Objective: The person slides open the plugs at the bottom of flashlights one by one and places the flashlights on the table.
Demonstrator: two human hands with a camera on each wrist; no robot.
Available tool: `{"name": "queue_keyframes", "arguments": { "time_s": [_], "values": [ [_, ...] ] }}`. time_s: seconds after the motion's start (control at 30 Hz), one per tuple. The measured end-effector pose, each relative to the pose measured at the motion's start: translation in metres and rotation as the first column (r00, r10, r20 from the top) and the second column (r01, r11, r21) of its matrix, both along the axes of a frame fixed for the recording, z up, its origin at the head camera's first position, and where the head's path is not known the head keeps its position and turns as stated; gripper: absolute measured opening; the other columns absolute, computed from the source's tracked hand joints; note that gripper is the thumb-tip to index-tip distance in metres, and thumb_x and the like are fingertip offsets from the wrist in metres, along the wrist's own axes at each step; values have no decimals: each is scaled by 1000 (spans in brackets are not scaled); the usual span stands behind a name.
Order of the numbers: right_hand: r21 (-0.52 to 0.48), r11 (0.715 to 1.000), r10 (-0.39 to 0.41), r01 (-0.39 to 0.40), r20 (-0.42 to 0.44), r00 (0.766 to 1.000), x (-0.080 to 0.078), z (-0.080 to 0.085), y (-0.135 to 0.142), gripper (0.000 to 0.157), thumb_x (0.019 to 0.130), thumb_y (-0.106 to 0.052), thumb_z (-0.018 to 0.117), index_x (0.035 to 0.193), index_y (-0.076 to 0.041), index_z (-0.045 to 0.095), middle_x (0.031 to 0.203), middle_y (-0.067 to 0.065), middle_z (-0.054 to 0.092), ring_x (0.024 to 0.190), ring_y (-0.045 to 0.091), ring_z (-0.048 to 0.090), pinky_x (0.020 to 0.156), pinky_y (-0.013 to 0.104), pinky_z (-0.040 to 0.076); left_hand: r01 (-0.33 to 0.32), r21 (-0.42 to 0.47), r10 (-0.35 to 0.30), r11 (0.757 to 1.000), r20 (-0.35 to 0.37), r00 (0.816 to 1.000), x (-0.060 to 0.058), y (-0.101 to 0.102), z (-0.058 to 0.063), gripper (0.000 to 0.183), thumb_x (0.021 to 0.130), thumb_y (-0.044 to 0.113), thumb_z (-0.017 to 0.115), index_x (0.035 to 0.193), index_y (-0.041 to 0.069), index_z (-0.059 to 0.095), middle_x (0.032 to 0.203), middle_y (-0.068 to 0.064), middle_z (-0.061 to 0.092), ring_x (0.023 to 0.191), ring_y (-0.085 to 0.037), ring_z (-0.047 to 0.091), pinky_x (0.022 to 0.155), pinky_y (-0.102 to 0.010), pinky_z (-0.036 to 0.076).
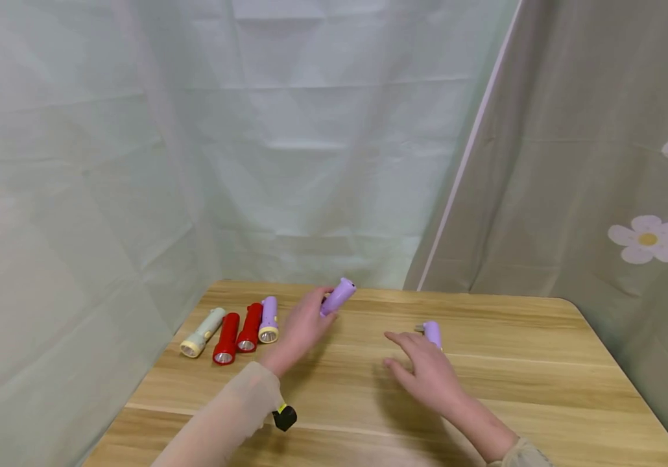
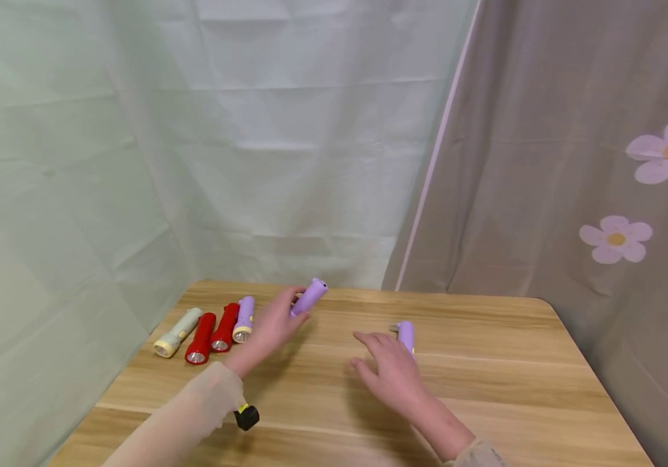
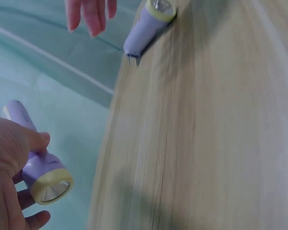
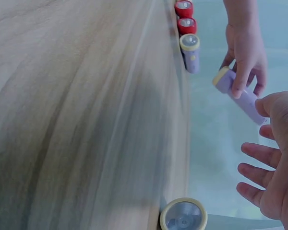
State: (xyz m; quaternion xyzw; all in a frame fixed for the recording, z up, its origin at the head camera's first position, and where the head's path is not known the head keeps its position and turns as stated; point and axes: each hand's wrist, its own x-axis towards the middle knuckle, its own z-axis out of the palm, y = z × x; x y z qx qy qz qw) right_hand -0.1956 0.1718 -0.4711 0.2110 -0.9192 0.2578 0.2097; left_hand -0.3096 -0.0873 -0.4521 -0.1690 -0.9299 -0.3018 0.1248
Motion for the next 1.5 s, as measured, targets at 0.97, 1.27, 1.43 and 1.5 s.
{"name": "queue_keyframes", "arguments": {
  "time_s": [0.97,1.27,1.43,1.5],
  "values": [
    [-183,982,11,-41,-164,986,6,13,2,54,92,-19,77,143,-12,59,137,-2,64,123,21,61,96,47,51,103,218,-72,971,-143,987,73,26,-9,54,86,23,84,134,14,60,114,-2,63,102,-17,59,86,-41,50],
    [-212,974,35,-74,-183,983,10,16,-2,60,91,-16,77,147,-17,54,141,-3,61,126,21,59,99,46,49,146,245,-91,959,-221,971,89,34,-11,54,83,23,87,130,18,62,110,2,62,100,-14,55,81,-35,50],
    [-249,964,55,-98,-175,983,11,17,-5,60,92,-15,77,147,-16,54,143,-2,59,129,20,57,103,41,46,164,272,-109,948,-208,972,97,41,-12,55,83,23,86,132,18,61,111,3,61,99,-13,55,82,-34,50],
    [-266,958,58,-105,-180,982,11,18,-6,58,91,-13,77,145,-14,55,142,-2,60,128,20,57,103,40,46,166,281,-109,945,-208,972,99,43,-13,55,83,23,86,132,17,60,111,3,61,100,-13,55,82,-34,50]
  ]
}}
